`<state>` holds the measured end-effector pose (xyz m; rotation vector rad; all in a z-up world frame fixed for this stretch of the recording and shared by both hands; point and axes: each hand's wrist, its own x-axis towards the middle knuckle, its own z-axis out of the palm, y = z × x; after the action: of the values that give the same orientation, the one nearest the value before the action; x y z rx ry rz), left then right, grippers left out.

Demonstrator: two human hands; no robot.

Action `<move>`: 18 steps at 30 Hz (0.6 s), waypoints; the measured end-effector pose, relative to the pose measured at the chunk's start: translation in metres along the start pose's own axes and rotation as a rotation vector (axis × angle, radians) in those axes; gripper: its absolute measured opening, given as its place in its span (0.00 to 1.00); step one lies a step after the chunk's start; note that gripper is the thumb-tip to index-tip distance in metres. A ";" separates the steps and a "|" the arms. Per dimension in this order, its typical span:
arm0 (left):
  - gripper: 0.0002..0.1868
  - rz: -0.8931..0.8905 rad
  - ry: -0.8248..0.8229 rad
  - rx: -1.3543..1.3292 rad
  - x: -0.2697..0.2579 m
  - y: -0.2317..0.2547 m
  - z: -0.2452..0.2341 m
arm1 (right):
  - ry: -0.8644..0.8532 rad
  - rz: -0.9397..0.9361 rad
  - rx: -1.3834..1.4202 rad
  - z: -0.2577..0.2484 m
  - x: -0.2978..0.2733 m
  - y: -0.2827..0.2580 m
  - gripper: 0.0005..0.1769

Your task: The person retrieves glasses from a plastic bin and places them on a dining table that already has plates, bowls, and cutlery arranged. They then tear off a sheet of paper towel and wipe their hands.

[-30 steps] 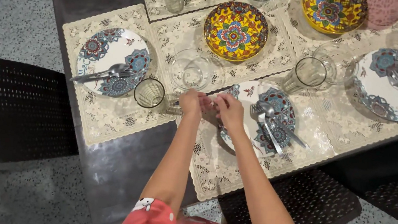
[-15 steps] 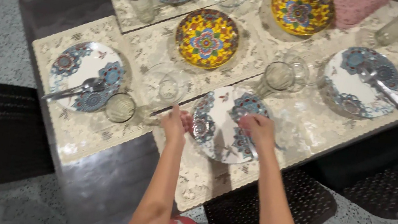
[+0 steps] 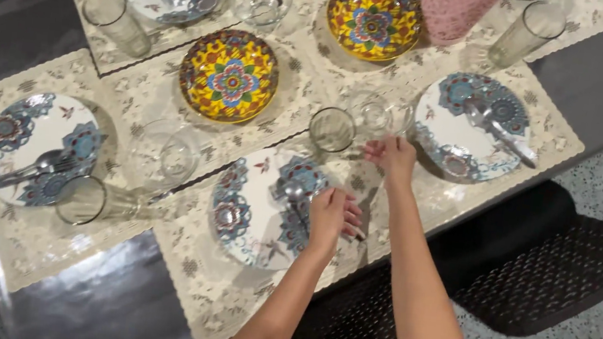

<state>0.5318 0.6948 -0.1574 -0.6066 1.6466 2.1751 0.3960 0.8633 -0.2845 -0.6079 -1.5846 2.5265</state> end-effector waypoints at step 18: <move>0.15 -0.009 -0.113 0.118 -0.018 0.015 0.040 | 0.063 0.016 -0.530 -0.009 -0.008 -0.052 0.14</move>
<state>0.5342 0.7286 -0.1261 -0.4481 1.6948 2.0485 0.4002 0.8927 -0.2399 -0.7367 -2.2415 2.0610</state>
